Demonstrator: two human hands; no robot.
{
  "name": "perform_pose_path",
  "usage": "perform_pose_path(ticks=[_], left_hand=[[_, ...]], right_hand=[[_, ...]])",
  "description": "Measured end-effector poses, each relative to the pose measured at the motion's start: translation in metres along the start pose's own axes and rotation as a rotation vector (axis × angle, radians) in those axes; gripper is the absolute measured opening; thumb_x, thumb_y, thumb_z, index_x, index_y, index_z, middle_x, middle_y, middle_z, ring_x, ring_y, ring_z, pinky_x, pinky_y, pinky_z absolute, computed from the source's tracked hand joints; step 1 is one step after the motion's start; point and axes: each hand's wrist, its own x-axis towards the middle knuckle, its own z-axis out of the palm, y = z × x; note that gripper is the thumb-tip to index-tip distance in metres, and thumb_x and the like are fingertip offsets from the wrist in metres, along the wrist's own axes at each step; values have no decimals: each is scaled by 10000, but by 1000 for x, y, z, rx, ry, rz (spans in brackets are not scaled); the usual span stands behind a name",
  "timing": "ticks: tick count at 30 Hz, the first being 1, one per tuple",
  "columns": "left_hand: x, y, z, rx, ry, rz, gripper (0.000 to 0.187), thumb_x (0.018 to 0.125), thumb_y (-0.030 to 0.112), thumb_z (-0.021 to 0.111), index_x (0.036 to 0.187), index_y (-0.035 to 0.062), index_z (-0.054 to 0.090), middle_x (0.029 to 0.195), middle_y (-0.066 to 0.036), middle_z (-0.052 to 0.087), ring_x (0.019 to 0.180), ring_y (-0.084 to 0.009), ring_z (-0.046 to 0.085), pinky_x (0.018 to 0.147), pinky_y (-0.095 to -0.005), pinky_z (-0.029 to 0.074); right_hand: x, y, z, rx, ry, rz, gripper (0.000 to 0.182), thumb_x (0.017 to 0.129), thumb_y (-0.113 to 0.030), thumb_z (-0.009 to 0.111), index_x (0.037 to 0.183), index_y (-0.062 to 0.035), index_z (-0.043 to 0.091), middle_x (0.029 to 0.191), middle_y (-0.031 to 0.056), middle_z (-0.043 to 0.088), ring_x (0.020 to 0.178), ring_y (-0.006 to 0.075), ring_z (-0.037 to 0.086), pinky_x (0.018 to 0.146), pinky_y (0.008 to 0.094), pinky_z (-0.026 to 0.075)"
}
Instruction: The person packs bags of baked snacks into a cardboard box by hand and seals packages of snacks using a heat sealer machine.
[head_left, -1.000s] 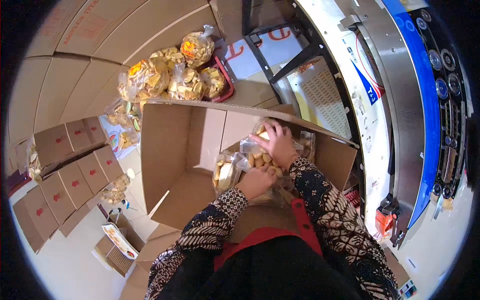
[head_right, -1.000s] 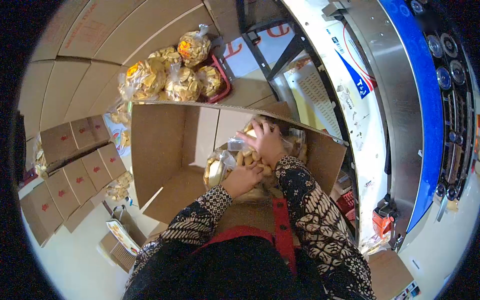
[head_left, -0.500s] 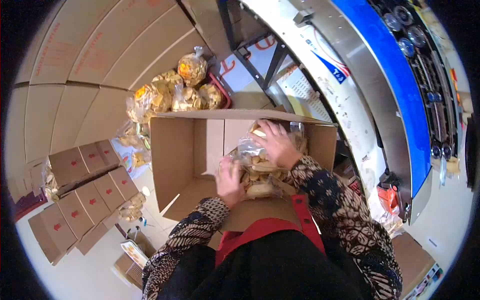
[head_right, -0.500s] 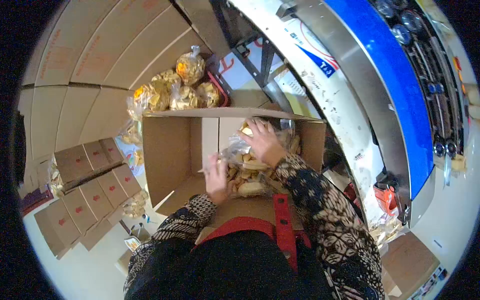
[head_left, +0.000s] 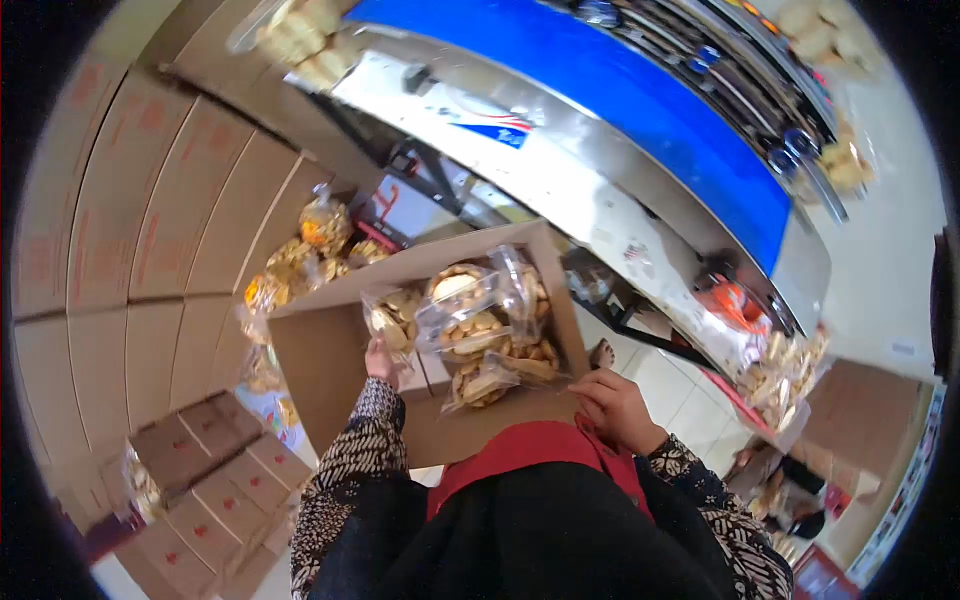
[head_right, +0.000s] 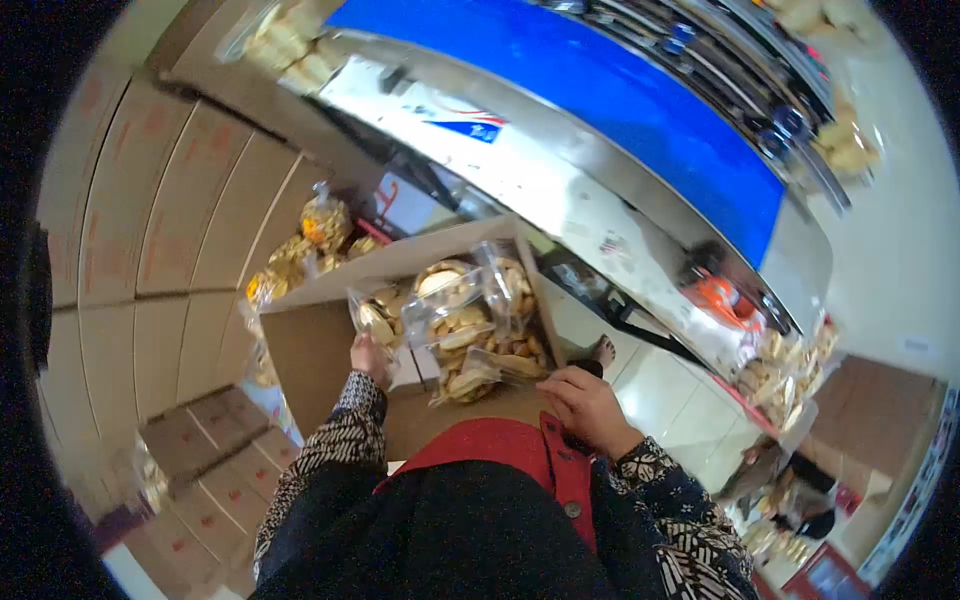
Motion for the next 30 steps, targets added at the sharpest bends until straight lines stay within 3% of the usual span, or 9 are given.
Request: perform_pose_path(ticks=[3,4,5,8,10,14,18,22,30], left_hand=[[95,-56,-23,45,0,-55,466,867,363,459,1238,89,391,1219,-111,416,1037,-305,468,589,-449,521],[167,-97,-68,676,-352,538,485,848,348,502,1245,97,384,1250,-109,392,1055,-309,453,748,-460,487],[162,-94,-59,690,-393,552,485,848,348,502,1245,97,384,1250,-109,392,1055,-309,453,748,-460,487],[115,-25,-31,149,-103,262,451,823,206,535,1221,42,401,1198,-165,445,1055,-296,465,912,-364,375],[32,26,38,529,386,474,523,836,214,527,1241,-56,336,1269,-194,381,1110,-297,428,914,-353,367],[-84,93,145,761,661,934,495,824,196,543,1228,-35,375,1247,-192,387,1150,-241,380,949,-335,306],[-192,112,277,334,263,1197,433,824,133,521,1203,-21,378,1197,-154,411,1128,-236,379,957,-365,282],[-288,104,393,345,-20,1428,408,801,21,482,1189,-11,360,1176,-151,379,1107,-283,363,958,-382,277],[-369,64,462,590,-372,1865,407,688,63,615,1061,63,452,1017,-135,454,932,-284,458,924,-502,302]], right_hand=[[-63,18,-24,-63,-19,198,140,749,-106,590,877,-57,617,723,110,576,647,266,571,565,320,461],[-94,32,-26,-73,20,224,140,749,-106,590,877,-57,617,723,110,576,647,266,571,565,320,461],[-127,54,-23,-78,30,474,150,767,-139,585,884,-49,612,783,128,579,711,288,570,616,337,463],[-221,93,-1,64,70,1036,246,795,-214,562,959,-36,604,964,172,575,890,319,553,787,364,438],[-347,143,57,327,119,807,394,859,-382,418,1016,-73,604,998,165,591,914,244,565,789,354,427],[-371,158,-3,-191,-209,882,397,784,-386,486,982,-63,603,921,162,596,858,288,561,774,374,433],[-385,254,-37,-244,286,1310,342,704,-253,628,955,-22,599,879,203,599,852,333,574,757,392,463],[-275,283,-150,-309,799,864,227,752,-197,591,899,-25,606,869,168,594,835,334,550,733,385,444],[-140,354,-276,-921,426,480,317,784,-145,448,1093,-119,514,1186,78,448,1092,259,431,931,463,312]])
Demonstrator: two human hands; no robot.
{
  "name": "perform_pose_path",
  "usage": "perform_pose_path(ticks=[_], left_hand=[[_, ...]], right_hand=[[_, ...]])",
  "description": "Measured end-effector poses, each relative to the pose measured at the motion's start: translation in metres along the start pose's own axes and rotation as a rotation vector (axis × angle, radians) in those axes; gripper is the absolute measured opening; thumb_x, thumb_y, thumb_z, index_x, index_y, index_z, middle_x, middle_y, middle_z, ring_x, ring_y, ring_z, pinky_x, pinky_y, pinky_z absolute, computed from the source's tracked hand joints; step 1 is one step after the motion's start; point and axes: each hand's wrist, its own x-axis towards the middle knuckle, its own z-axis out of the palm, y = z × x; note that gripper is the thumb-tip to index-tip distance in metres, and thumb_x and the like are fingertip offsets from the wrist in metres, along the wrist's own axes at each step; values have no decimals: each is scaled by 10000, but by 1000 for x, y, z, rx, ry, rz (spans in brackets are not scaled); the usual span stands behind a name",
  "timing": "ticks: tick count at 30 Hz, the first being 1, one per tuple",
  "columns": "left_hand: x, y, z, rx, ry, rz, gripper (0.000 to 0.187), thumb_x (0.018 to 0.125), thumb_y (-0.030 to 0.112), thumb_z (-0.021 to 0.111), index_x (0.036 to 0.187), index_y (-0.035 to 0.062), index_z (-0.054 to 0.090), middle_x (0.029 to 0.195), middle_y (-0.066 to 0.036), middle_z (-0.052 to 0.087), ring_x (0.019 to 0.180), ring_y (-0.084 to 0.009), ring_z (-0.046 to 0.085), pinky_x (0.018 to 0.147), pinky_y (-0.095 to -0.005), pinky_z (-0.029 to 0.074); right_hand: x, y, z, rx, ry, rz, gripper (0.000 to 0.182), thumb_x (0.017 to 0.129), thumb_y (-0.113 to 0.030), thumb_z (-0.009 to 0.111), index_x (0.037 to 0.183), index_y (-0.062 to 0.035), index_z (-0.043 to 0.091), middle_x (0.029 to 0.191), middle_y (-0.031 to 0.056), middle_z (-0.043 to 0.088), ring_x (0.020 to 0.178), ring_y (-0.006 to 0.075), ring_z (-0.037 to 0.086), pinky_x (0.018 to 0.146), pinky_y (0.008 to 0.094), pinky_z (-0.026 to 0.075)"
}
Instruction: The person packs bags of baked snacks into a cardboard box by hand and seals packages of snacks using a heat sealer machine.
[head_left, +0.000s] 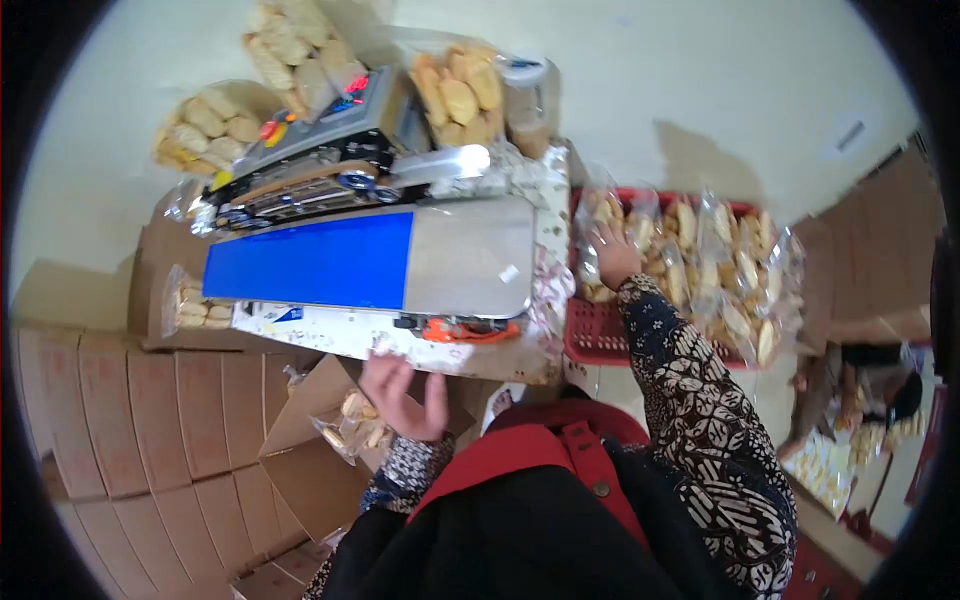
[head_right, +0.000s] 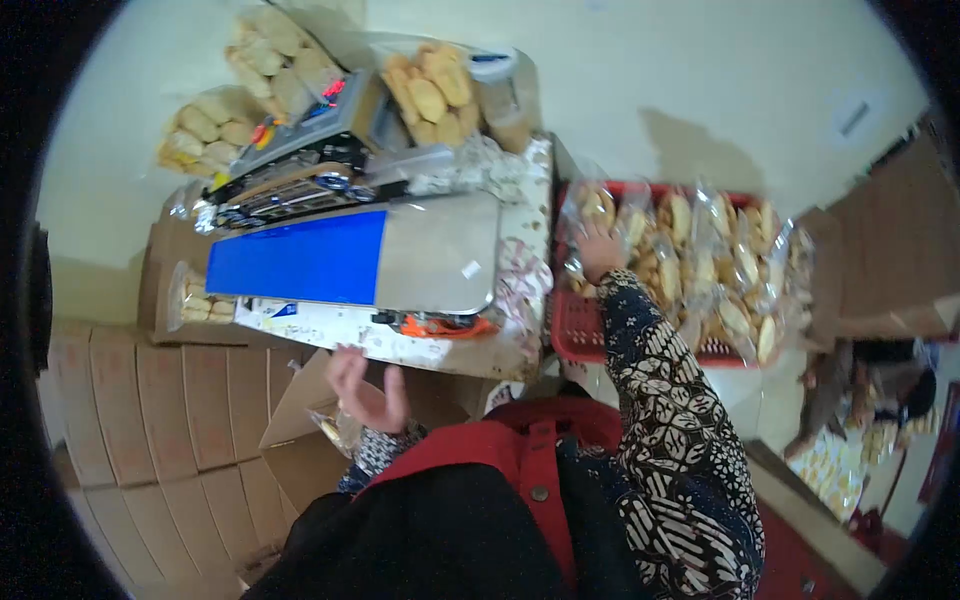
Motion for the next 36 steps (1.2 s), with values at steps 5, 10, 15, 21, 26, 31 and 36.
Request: perform_pose_path(ticks=[5,10,15,21,26,31,36], left_hand=[[-14,11,-12,21,-63,-44,388,669,84,650,1012,45,473,920,-133,516,854,-300,493,861,-485,361],[-25,10,-23,59,9,-177,346,676,77,639,987,24,497,921,-141,529,864,-307,496,819,-445,388],[-15,8,-19,-93,19,-164,308,658,43,646,939,10,525,820,-125,563,772,-296,530,715,-376,426],[11,4,2,-333,-98,-124,343,669,32,640,993,6,530,798,-98,590,730,-265,561,655,-337,444],[78,3,16,-448,-308,49,369,738,128,608,1079,29,507,1005,-133,535,939,-258,518,807,-325,416],[107,-20,37,-1459,-603,-489,681,766,322,607,1304,69,275,1293,-96,358,1194,-189,335,967,-364,303],[49,-38,4,-1574,-567,-647,735,814,430,503,1342,75,135,1321,-126,320,1226,-250,306,990,-428,294]], right_hand=[[9,22,18,-113,-293,-402,312,758,-153,461,1060,-99,519,955,98,561,1002,251,490,958,522,261],[-41,26,-3,87,-324,-615,152,752,-175,492,820,-75,584,610,105,547,604,289,572,647,429,435],[-89,30,-86,265,-189,-394,151,738,-218,563,700,-80,610,708,93,581,636,293,573,579,393,460],[-64,-12,-299,342,51,-270,80,671,-117,635,748,-93,635,660,59,554,550,261,550,486,343,432],[-41,-57,-431,396,242,-619,119,613,-77,650,715,-23,619,579,70,541,492,194,516,433,281,371],[44,-73,-473,575,598,-429,159,741,-52,622,888,8,630,663,15,551,623,79,492,546,188,376],[146,-84,-381,908,307,-194,287,713,-125,670,973,-11,625,637,-38,523,570,36,430,525,195,371]])
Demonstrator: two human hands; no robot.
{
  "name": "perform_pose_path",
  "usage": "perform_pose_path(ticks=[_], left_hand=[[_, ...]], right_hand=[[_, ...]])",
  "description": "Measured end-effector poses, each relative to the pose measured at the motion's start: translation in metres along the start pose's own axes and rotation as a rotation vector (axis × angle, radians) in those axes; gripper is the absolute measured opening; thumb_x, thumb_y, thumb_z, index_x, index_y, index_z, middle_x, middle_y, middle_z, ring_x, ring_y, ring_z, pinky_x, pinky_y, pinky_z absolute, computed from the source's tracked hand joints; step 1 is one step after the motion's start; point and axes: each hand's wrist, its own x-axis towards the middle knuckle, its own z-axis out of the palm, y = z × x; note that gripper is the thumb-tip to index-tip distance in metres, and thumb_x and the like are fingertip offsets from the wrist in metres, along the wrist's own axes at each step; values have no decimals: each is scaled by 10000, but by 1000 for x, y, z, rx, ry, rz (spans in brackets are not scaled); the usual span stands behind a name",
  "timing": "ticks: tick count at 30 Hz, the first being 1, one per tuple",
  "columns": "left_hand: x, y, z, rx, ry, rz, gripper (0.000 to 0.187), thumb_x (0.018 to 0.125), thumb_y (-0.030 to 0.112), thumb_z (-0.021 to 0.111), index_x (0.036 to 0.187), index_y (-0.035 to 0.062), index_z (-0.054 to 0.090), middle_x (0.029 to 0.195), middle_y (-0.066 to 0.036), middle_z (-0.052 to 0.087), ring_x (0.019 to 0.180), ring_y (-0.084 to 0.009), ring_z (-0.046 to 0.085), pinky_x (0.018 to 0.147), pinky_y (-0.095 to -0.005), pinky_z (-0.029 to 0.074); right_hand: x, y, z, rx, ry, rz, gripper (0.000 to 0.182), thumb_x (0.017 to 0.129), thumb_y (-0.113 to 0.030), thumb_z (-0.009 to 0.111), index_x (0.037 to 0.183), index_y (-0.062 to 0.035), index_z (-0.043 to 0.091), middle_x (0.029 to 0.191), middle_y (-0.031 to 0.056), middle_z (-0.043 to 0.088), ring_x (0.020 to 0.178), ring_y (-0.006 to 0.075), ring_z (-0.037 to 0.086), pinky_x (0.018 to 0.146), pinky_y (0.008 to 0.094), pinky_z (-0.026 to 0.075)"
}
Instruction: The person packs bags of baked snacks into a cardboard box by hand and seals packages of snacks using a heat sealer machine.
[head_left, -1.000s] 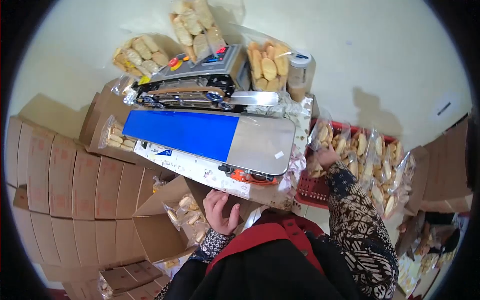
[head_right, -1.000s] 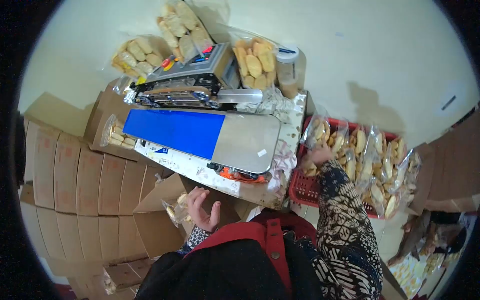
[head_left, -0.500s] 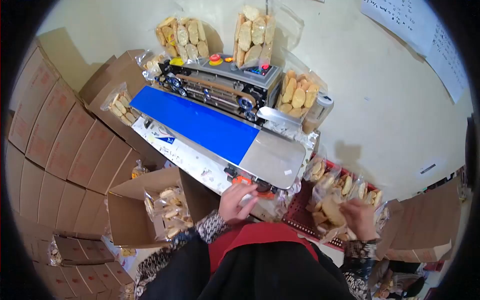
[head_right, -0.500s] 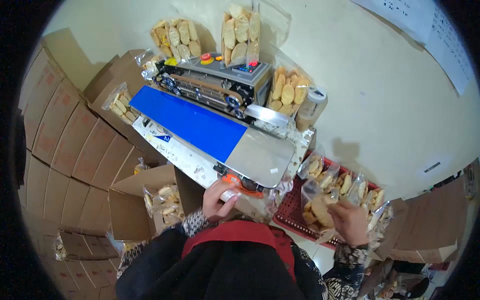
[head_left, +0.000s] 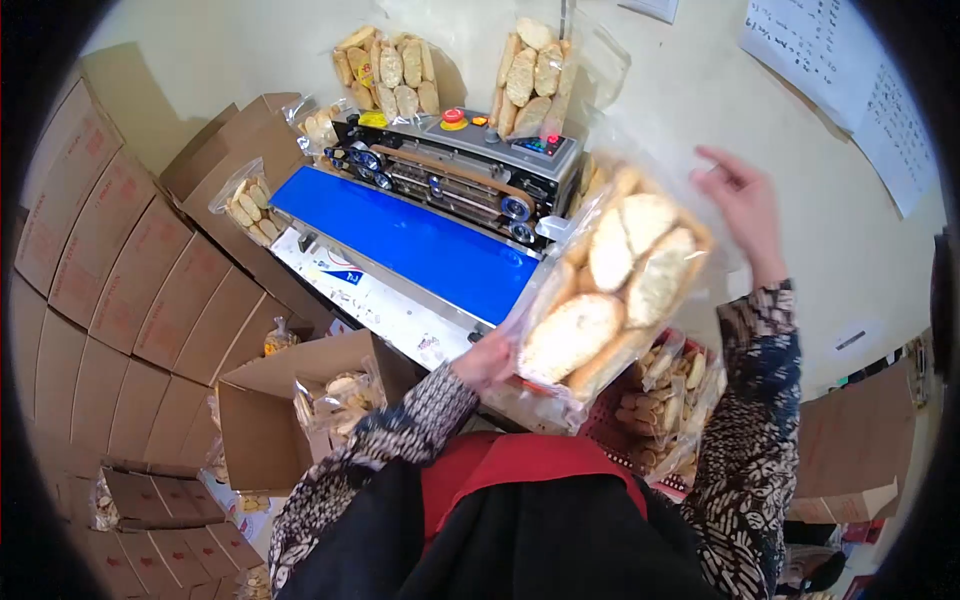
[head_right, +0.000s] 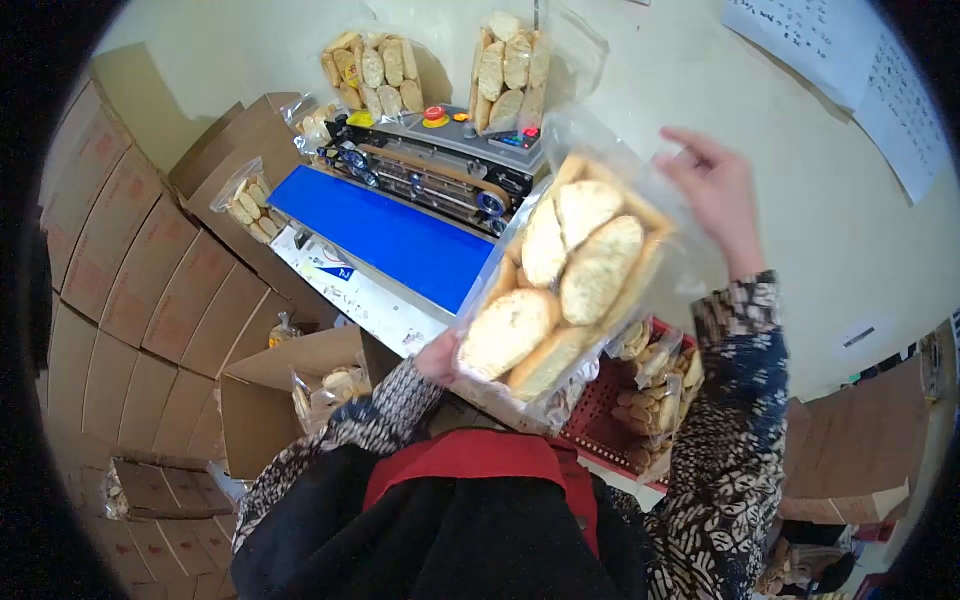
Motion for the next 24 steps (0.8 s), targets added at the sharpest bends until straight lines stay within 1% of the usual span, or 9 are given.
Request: perform_pose_path(ticks=[2,5,6,8,9,11,16,17,24], left_hand=[[-29,8,6,-224,55,-82,644,858,382,448,1340,84,144,1284,-147,366,1124,-286,441,876,-413,428],[-52,-26,-9,-514,210,-110,561,895,338,386,1338,94,142,1238,-161,414,1009,-296,533,773,-383,495],[-58,-30,-9,-521,216,-114,561,895,338,386,1338,94,142,1238,-161,414,1009,-296,533,773,-383,495],[-65,-33,-12,-322,316,-157,533,884,372,374,1297,56,256,1174,-170,485,1020,-304,521,791,-434,471],[-69,-33,-14,-384,284,-164,516,911,329,339,1328,98,142,1217,-165,432,991,-292,545,755,-406,497],[-74,-31,-15,-388,311,-152,514,911,329,339,1325,90,150,1203,-166,446,989,-291,546,755,-405,496],[-88,-47,-39,-463,193,-15,501,907,329,352,1298,52,207,1116,-171,516,966,-289,556,782,-435,477],[-83,-29,-22,-415,307,-83,511,899,338,374,1295,55,217,1129,-169,507,963,-285,556,789,-445,470],[-83,-32,-13,-474,331,-76,522,892,327,404,1299,62,212,1166,-168,479,1002,-276,535,796,-433,472]], right_hand=[[-1,43,34,-70,-105,54,308,694,-146,670,970,-17,623,614,-10,536,543,39,442,500,207,382],[-24,71,76,7,-364,190,177,724,-146,650,863,-37,654,713,62,632,606,111,554,595,232,442],[-31,82,85,7,-370,197,177,724,-146,650,863,-37,654,713,62,632,606,111,554,595,232,442],[-39,95,101,-115,-354,-102,162,730,-193,624,826,-68,660,696,120,620,605,216,596,569,318,459],[-39,96,106,-112,-359,-94,162,730,-193,624,826,-68,660,696,120,620,605,216,596,569,318,459],[-41,94,112,-253,-399,-107,155,720,-212,618,799,-87,666,690,129,615,625,271,594,567,349,460],[-30,76,124,-342,-424,-145,158,721,-226,595,789,-104,669,674,110,610,623,274,590,564,353,460],[-28,73,125,-353,-441,-145,163,722,-234,591,784,-105,669,678,106,610,629,275,590,563,356,460],[-15,69,140,-302,-458,-99,154,731,-197,580,808,-92,663,676,125,602,632,284,587,584,351,464]])
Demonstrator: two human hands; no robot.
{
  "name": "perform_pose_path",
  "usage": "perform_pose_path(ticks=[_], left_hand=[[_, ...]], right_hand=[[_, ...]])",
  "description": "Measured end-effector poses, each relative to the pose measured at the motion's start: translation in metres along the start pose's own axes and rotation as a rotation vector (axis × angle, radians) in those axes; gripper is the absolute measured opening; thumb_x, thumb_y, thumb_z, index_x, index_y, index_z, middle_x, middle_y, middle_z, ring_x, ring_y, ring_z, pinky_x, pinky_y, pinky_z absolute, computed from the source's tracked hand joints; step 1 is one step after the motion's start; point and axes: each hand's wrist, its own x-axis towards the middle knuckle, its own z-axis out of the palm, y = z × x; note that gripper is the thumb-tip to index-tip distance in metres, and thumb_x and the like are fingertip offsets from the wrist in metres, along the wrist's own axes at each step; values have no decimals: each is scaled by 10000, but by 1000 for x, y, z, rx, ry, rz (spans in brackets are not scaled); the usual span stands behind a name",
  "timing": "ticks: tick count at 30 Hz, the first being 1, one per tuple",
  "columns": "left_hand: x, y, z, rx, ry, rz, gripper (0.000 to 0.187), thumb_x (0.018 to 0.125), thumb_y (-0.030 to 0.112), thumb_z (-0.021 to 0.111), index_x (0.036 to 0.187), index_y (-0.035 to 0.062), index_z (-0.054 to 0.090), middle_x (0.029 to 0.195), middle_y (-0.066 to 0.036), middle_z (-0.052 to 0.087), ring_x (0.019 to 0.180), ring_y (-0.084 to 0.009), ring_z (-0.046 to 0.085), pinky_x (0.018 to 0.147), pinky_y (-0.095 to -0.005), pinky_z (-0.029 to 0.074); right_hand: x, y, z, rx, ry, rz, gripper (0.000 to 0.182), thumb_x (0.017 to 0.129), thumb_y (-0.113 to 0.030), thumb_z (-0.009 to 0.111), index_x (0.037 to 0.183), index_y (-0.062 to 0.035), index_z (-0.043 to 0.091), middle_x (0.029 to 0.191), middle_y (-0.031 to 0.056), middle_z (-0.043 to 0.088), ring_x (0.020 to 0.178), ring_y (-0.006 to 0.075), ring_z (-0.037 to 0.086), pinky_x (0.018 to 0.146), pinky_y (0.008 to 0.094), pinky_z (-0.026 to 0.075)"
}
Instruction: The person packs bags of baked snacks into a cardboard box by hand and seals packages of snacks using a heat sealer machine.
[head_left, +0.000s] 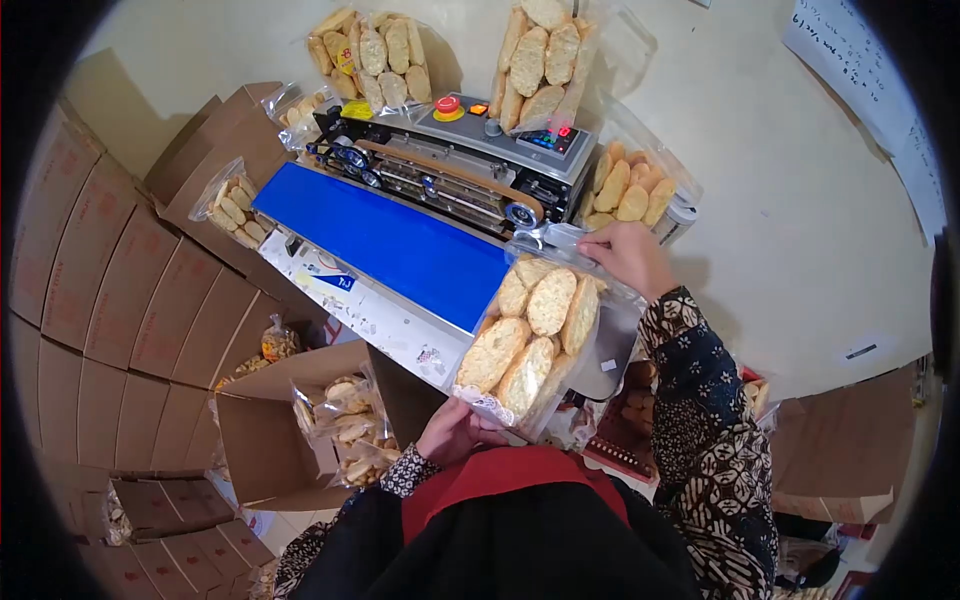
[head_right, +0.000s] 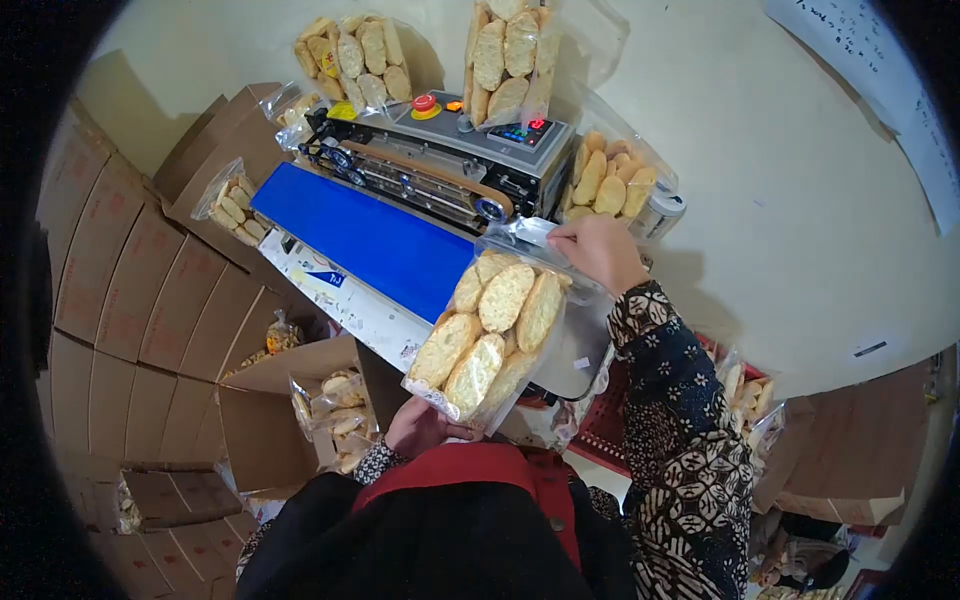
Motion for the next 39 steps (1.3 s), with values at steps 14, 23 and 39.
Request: perform_pose_path(ticks=[14,23,39], left_hand=[[-8,32,-13,84,207,94,501,897,286,409,1300,57,218,1178,-200,460,934,-317,574,702,-399,535],[-10,55,-27,199,280,153,505,899,338,384,1310,105,205,1135,-184,491,871,-286,599,657,-357,543],[-10,90,-48,235,344,221,459,909,385,326,1251,79,317,1060,-164,539,829,-267,612,618,-302,547]], right_hand=[[-3,23,-1,158,-166,-87,181,720,-70,581,885,-20,638,817,130,631,736,246,606,661,293,478],[-50,-22,22,-29,252,7,268,703,-107,583,960,-32,601,1018,144,551,925,293,534,766,355,434],[-117,-34,67,-109,288,16,356,723,-231,600,1023,-44,556,1123,132,481,1071,312,436,899,397,336]])
